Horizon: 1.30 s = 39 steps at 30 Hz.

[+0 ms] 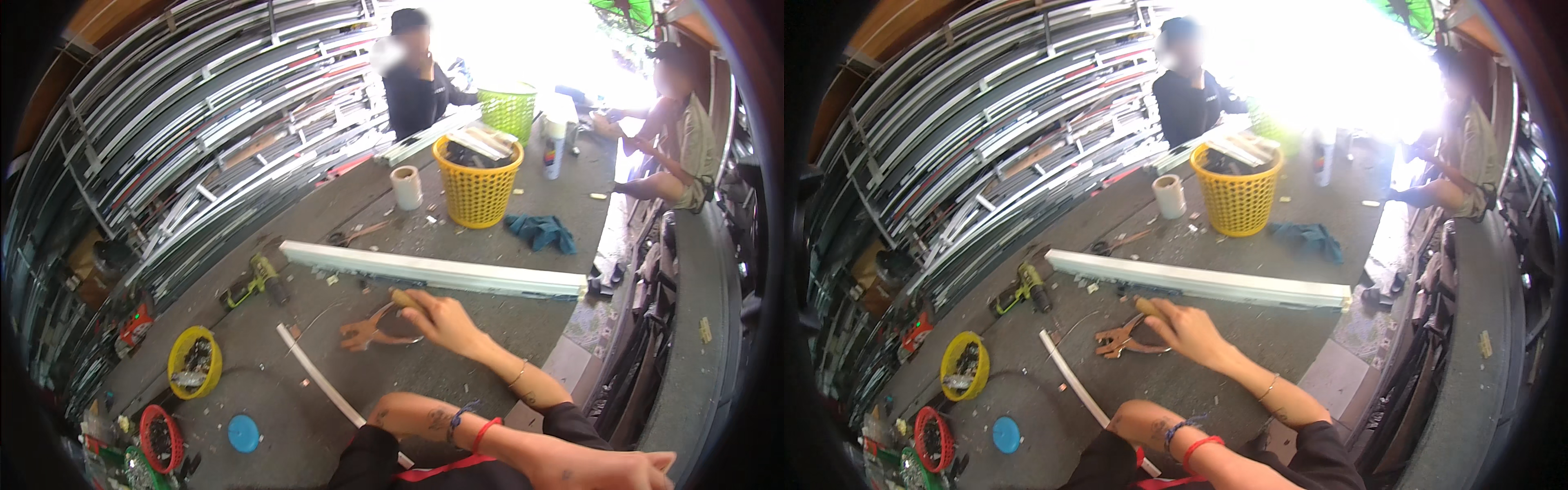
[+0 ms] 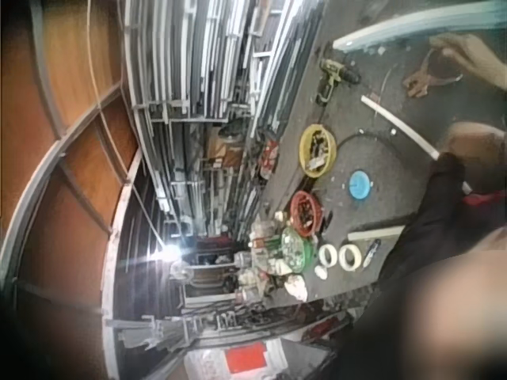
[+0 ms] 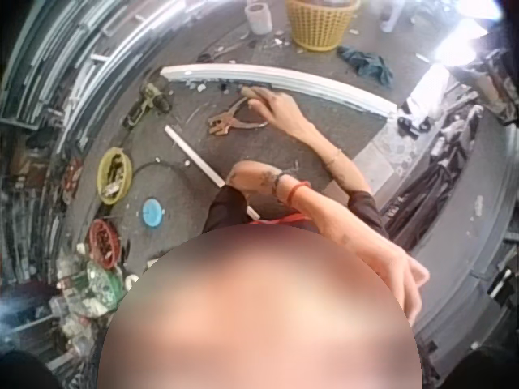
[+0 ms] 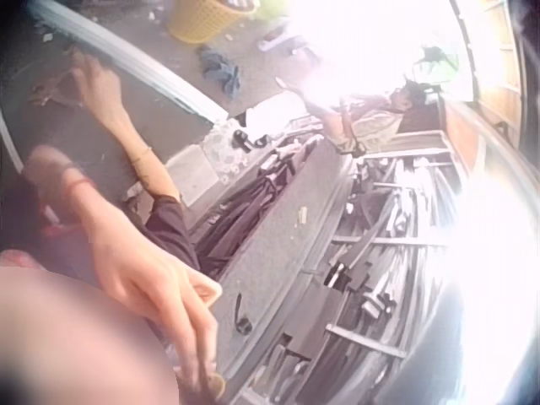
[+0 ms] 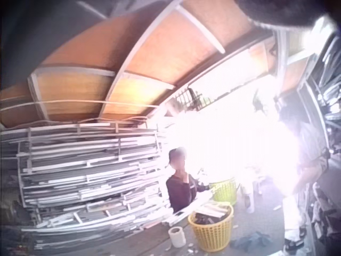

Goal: The person repeatedly rolls a small cylindrical object between their palms, then uses a pointed tool to carve or shape it. They continue alternating between rolling and carving the same object throughout the clip.

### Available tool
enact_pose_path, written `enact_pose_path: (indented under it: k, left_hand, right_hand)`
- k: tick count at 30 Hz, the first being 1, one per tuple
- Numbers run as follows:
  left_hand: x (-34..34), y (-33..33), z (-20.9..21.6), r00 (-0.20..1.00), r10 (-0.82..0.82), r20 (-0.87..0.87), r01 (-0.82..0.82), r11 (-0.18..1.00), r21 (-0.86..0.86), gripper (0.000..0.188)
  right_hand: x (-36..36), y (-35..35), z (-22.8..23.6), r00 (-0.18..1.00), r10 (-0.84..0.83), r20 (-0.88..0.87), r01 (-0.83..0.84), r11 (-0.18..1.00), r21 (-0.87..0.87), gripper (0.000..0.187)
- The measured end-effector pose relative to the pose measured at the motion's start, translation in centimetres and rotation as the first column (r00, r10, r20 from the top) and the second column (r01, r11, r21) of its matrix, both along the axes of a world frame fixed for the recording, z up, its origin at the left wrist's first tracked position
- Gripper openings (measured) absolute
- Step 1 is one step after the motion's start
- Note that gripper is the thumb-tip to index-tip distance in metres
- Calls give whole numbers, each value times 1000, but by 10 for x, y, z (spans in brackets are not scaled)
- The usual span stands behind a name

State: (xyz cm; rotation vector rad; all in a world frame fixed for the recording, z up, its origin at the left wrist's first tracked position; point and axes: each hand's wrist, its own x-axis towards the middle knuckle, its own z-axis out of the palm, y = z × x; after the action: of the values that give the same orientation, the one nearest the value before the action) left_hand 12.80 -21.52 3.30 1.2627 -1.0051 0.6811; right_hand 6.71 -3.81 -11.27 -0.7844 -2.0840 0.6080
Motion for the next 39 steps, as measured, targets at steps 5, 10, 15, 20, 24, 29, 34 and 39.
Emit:
enact_pose_path:
  k: [5, 10, 15, 20, 24, 29, 34, 39]
  left_hand:
    - [-32, 24, -18, 977, 139, -161, -105, 974, 201, 27]
    - [-67, 62, -12, 789, 569, -234, -463, 800, 383, 10]
    - [-129, 100, 7, 464, 851, -244, -661, 516, 545, 27]
    - [-182, 112, 16, 130, 959, -252, -855, 238, 462, 21]
    - [-213, 114, -1, -121, 956, -266, -926, -12, 376, 20]
    - [-255, 119, -28, -175, 921, -348, -968, -97, 229, 34]
    - [-280, 116, -37, -368, 904, -219, -925, -332, 183, 44]
    - [-285, 108, -30, -765, 603, 223, -504, -778, 376, 43]
  right_hand:
    - [-5, -4, -3, 998, 53, 38, -52, 998, -35, 39]
    - [-19, -7, -19, 991, 115, 72, -111, 992, -66, 39]
    - [-31, -6, -54, 982, 61, 177, -53, 997, -52, 36]
    - [-44, 3, -74, 968, 16, 251, -38, 996, 84, 51]
    - [-49, 3, -76, 914, -34, 404, -6, 995, 96, 58]
    - [-48, 6, -73, 876, -73, 476, 26, 994, 105, 49]
    - [-52, 24, -17, 866, -98, 491, -84, 938, 335, 39]
    - [-56, 30, 91, 988, 83, -128, -58, 981, 184, 20]
